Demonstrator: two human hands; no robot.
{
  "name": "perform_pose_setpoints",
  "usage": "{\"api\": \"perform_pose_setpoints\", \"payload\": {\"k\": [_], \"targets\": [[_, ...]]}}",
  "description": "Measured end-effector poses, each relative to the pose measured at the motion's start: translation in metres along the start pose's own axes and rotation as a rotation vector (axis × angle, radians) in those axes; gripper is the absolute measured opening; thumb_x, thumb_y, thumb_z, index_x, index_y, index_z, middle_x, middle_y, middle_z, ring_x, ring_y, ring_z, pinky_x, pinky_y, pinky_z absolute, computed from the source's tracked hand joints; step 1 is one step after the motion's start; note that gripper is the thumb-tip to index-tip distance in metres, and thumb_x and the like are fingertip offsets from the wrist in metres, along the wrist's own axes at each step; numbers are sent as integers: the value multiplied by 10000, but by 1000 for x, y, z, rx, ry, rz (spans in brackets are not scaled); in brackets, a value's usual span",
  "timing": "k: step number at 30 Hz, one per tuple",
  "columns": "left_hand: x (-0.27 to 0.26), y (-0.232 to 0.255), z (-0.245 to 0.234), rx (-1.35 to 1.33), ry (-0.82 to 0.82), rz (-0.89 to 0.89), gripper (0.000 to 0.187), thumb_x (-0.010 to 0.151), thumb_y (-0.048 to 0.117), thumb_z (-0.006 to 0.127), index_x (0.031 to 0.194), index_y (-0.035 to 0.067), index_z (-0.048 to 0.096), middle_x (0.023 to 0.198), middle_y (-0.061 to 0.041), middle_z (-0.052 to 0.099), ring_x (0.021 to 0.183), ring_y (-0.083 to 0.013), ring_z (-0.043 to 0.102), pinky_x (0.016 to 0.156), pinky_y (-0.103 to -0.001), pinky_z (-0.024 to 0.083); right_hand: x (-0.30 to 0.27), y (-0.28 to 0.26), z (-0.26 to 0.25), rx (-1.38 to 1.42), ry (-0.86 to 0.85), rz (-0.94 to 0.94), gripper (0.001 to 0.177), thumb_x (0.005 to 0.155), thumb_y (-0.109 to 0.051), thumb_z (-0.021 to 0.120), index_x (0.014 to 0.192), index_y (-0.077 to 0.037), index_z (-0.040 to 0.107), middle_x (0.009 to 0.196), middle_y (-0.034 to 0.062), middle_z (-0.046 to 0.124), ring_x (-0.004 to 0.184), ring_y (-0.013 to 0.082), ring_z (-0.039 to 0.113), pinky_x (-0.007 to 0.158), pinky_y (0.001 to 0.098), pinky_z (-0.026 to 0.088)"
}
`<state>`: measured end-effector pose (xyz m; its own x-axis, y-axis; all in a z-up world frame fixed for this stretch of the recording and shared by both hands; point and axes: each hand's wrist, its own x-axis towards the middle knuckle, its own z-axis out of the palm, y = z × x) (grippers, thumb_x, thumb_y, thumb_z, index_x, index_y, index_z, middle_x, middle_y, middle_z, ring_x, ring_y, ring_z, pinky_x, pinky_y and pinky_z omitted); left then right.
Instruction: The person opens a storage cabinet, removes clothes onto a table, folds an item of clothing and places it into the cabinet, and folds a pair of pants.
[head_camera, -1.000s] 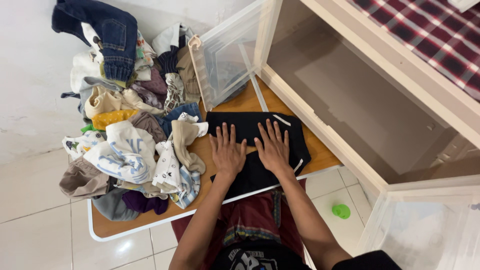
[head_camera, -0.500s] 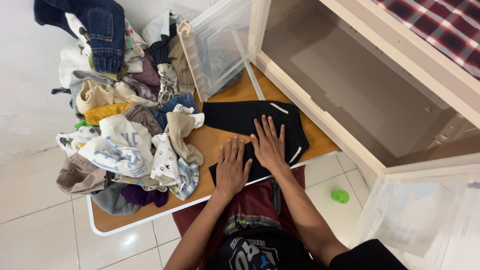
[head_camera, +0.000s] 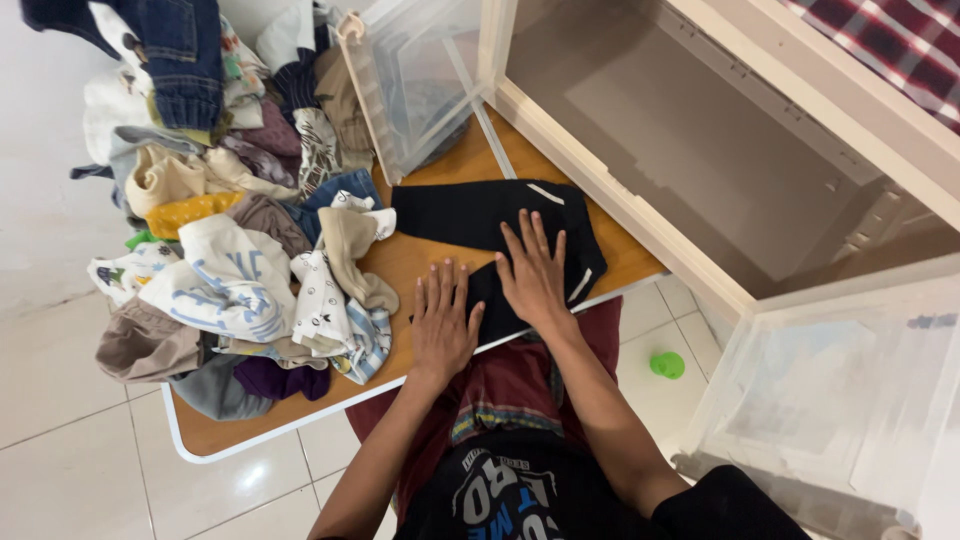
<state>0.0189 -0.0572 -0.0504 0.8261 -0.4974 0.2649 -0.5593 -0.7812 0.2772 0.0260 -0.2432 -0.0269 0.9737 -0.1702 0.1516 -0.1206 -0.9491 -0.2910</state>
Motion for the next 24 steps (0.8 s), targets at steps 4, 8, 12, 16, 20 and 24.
{"api": "perform_pose_setpoints", "payload": {"k": [4, 8, 12, 16, 20, 24], "targets": [[0, -1, 1, -3, -7, -5, 682, 1052, 451, 408, 1594, 50, 306, 1654, -201, 280, 1543, -381, 226, 1256, -521, 136, -14, -11, 4, -4, -44, -29, 608, 1052, -418, 439, 1574, -111, 374, 1675, 181, 240, 1573, 324, 140, 1220, 655, 70], [-4, -2, -3, 22, -34, -11, 678, 1031, 447, 418, 1592, 80, 313, 1650, -202, 257, 1530, -374, 224, 1243, -537, 134, -21, -12, 5, -43, -95, 24, 652, 1055, -451, 409, 1620, -156, 273, 1680, 197, 180, 1573, 324, 105, 1208, 659, 55], [-5, -8, -8, 54, -15, -2, 669, 1025, 446, 437, 1589, 101, 329, 1645, -208, 240, 1521, -396, 209, 1227, -547, 128, -18, -8, 6, -44, -84, 29, 669, 1061, -479, 379, 1625, -143, 251, 1690, 179, 179, 1571, 313, 107, 1207, 670, 47], [10, -17, -7, -38, 15, -3, 642, 1029, 412, 472, 1540, 36, 376, 1637, -254, 271, 1530, -419, 235, 1231, -549, 174, -12, -12, 0, -57, -141, 74, 693, 1035, -497, 393, 1593, -100, 289, 1676, 175, 197, 1563, 301, 109, 1195, 675, 43], [45, -27, 7, -180, 93, -7, 588, 1058, 336, 477, 1538, 1, 420, 1634, -272, 316, 1542, -444, 272, 1254, -546, 230, 1, -18, -2, 11, -95, 118, 658, 1056, -464, 388, 1566, -48, 364, 1658, 177, 265, 1571, 302, 144, 1211, 667, 55], [76, -29, 26, -176, 107, 7, 604, 1049, 349, 483, 1542, 7, 423, 1630, -270, 319, 1529, -443, 263, 1233, -553, 207, 27, -22, 8, 47, -10, 35, 613, 1071, -418, 366, 1557, -44, 383, 1668, 155, 284, 1573, 295, 157, 1226, 648, 57]]}}
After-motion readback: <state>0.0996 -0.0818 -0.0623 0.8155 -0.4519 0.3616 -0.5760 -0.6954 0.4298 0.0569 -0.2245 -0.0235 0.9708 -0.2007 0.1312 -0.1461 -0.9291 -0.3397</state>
